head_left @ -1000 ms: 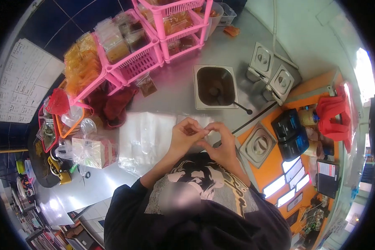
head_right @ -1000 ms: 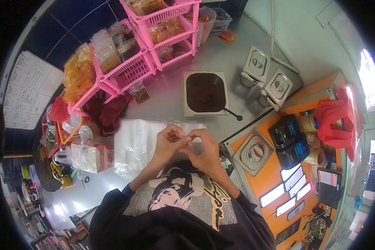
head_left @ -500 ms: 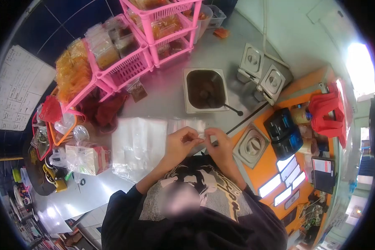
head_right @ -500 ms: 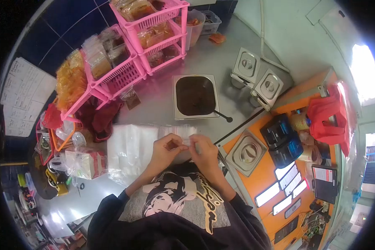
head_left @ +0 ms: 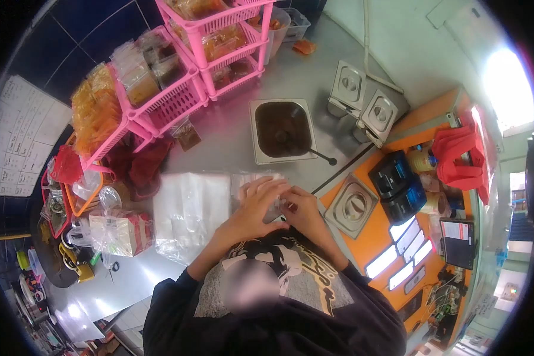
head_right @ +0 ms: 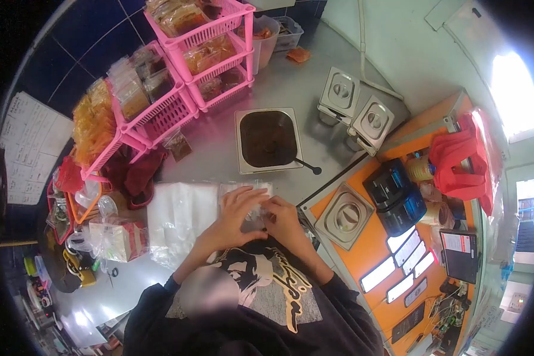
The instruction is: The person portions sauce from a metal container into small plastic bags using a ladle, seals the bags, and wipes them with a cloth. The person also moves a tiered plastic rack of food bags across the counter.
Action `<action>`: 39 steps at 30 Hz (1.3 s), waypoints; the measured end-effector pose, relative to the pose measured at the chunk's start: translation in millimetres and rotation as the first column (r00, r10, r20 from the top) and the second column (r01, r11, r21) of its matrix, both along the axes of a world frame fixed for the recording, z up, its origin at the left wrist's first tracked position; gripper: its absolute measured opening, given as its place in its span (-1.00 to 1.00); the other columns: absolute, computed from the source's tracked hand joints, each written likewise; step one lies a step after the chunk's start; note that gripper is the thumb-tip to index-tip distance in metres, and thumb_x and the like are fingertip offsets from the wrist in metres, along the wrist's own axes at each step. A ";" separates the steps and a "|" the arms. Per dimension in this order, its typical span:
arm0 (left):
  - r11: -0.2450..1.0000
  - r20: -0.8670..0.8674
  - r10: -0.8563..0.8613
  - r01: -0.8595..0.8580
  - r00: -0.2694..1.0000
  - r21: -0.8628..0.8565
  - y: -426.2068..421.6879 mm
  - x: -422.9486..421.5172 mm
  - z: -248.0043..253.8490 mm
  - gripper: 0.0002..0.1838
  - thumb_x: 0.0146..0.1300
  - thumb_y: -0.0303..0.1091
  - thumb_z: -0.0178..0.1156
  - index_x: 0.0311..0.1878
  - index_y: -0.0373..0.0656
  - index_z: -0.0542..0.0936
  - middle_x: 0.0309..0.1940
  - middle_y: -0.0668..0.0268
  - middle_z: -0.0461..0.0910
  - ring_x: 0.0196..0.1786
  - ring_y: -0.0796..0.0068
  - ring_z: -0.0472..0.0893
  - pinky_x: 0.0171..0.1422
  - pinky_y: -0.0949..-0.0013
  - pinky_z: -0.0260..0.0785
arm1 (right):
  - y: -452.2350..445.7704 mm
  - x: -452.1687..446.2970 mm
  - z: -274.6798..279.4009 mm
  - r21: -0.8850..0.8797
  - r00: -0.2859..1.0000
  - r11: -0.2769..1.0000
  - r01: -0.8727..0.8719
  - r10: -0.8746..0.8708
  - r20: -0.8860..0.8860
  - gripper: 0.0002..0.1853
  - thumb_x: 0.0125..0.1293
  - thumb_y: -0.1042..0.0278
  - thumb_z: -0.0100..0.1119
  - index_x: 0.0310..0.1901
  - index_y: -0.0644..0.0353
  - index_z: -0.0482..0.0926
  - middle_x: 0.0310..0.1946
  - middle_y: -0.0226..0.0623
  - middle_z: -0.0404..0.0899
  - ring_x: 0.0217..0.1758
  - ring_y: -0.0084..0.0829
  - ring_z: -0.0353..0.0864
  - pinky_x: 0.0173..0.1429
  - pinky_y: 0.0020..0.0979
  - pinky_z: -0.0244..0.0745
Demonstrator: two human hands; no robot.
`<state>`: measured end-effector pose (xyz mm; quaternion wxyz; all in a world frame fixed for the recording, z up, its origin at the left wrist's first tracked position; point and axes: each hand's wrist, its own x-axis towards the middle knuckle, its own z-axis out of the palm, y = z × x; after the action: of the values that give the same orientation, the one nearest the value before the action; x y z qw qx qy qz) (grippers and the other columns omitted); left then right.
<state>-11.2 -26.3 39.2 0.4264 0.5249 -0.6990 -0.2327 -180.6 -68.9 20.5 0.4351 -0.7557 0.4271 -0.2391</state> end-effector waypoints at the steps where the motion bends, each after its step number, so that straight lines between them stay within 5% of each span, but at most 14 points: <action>1: 0.996 0.135 -0.092 0.092 0.987 0.006 1.2 2.4 -3.6 -0.38 -0.03 -0.32 0.37 0.15 -0.10 0.40 0.08 0.25 0.46 0.12 0.31 0.44 0.29 0.20 0.15 | -1.5 -2.3 1.3 -0.003 1.000 1.000 0.000 0.000 0.000 -0.80 -0.05 0.69 0.20 -0.31 0.32 0.61 -0.15 -0.11 0.50 -0.33 -0.25 0.63 -0.32 -0.37 0.54; 2: 0.983 0.266 -0.181 0.181 0.947 0.028 2.4 4.5 -7.9 -0.33 -0.02 -0.23 0.39 0.20 -0.08 0.39 0.16 0.25 0.44 0.20 0.24 0.38 0.38 0.15 0.03 | -1.9 -4.7 2.0 0.001 0.999 1.000 -0.028 0.028 -0.019 -0.77 -0.05 0.68 0.21 -0.27 0.32 0.60 -0.15 -0.15 0.52 -0.36 -0.33 0.62 -0.32 -0.43 0.54; 7: 0.976 0.226 -0.218 0.207 0.950 0.071 -1.6 11.9 -24.6 -0.39 0.04 -0.24 0.36 0.18 -0.10 0.39 0.09 0.21 0.45 0.22 0.21 0.39 0.32 0.16 0.16 | 1.4 -8.5 -9.9 -0.032 0.997 0.998 -0.063 0.064 0.042 -0.76 0.03 0.62 0.26 -0.20 0.30 0.59 -0.11 -0.19 0.50 -0.41 -0.47 0.57 -0.36 -0.51 0.48; 9: 0.980 0.156 -0.192 0.181 0.969 0.084 -2.8 15.4 -25.3 -0.44 0.08 -0.28 0.33 0.16 -0.12 0.40 0.08 0.20 0.45 0.22 0.19 0.40 0.30 0.18 0.20 | -4.4 -17.1 -26.9 0.167 0.896 0.941 0.296 -0.334 0.293 -0.87 0.13 0.52 0.29 -0.34 0.31 0.53 -0.13 -0.19 0.48 -0.24 -0.47 0.56 -0.25 -0.49 0.49; 10: 0.983 0.030 -0.147 0.143 0.989 0.117 -2.1 17.9 -26.5 -0.48 0.10 -0.31 0.32 0.13 -0.14 0.41 0.05 0.19 0.47 0.18 0.18 0.43 0.25 0.21 0.25 | -9.4 -18.5 -32.9 0.165 0.899 0.941 0.294 -0.331 0.286 -0.87 0.13 0.52 0.29 -0.34 0.31 0.53 -0.13 -0.19 0.48 -0.24 -0.47 0.56 -0.25 -0.49 0.49; 12: 0.982 -0.105 -0.095 0.111 0.990 0.152 -2.5 20.2 -26.7 -0.52 0.11 -0.35 0.31 0.10 -0.16 0.42 0.02 0.18 0.48 0.13 0.17 0.47 0.21 0.23 0.30 | -28.8 -18.3 -40.9 0.305 0.496 0.731 0.610 -0.653 0.573 -0.80 0.26 0.41 0.24 -0.14 0.30 0.52 -0.06 -0.25 0.44 -0.33 -0.58 0.48 -0.23 -0.55 0.44; 14: 0.985 -0.215 -0.010 0.047 0.977 0.166 -1.5 20.7 -23.7 -0.55 0.13 -0.40 0.30 0.06 -0.26 0.41 -0.06 0.12 0.49 -0.03 0.12 0.54 0.09 0.25 0.39 | -52.5 -17.7 -43.1 0.337 0.447 0.733 0.591 -0.646 0.619 -0.79 0.29 0.39 0.21 -0.13 0.32 0.51 -0.08 -0.25 0.46 -0.32 -0.57 0.49 -0.19 -0.55 0.44; 20: 0.996 -0.198 0.008 0.010 0.980 0.090 3.7 27.0 -17.8 -0.59 0.11 -0.42 0.32 0.02 -0.22 0.44 -0.02 0.12 0.52 0.00 0.13 0.55 0.09 0.29 0.40 | -106.0 -21.6 -46.1 0.300 0.385 0.748 0.592 -0.590 0.710 -0.81 0.36 0.39 0.13 -0.17 0.38 0.53 -0.29 -0.23 0.58 -0.35 -0.51 0.55 -0.25 -0.48 0.51; 25: 0.994 -0.247 0.057 -0.032 0.967 0.106 7.4 32.8 -22.9 -0.69 0.08 -0.43 0.35 -0.13 -0.19 0.48 -0.03 0.12 0.54 0.02 0.12 0.56 0.09 0.27 0.40 | -124.4 -32.6 -47.6 0.291 0.620 0.840 0.457 -0.536 0.572 -0.79 0.36 0.36 0.13 -0.19 0.39 0.58 -0.34 -0.26 0.60 -0.36 -0.53 0.56 -0.26 -0.49 0.53; 29: 0.985 -0.267 0.131 -0.094 0.955 0.145 8.5 36.8 -19.1 -0.73 0.02 -0.50 0.36 -0.22 -0.19 0.51 -0.06 0.13 0.56 0.04 0.17 0.56 0.11 0.28 0.37 | -133.9 -43.8 -56.7 0.440 0.616 0.812 0.383 -0.580 0.534 -0.77 0.33 0.34 0.18 -0.15 0.37 0.57 -0.30 -0.25 0.61 -0.36 -0.52 0.56 -0.22 -0.49 0.52; 39: 0.984 -0.267 0.172 -0.150 0.948 0.099 4.6 41.5 -19.0 -0.72 -0.02 -0.52 0.36 -0.22 -0.23 0.52 -0.18 0.16 0.53 -0.08 0.25 0.55 0.08 0.35 0.37 | -135.1 -72.5 -85.8 0.752 0.374 0.636 0.175 -0.749 0.547 -0.81 0.37 0.32 0.11 -0.22 0.31 0.50 -0.22 -0.15 0.58 -0.28 -0.44 0.57 -0.16 -0.50 0.59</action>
<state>30.3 -21.7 20.2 0.5161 0.5590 -0.5784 -0.2943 -253.1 -204.0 -65.3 0.6954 -0.2097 0.4227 -0.5419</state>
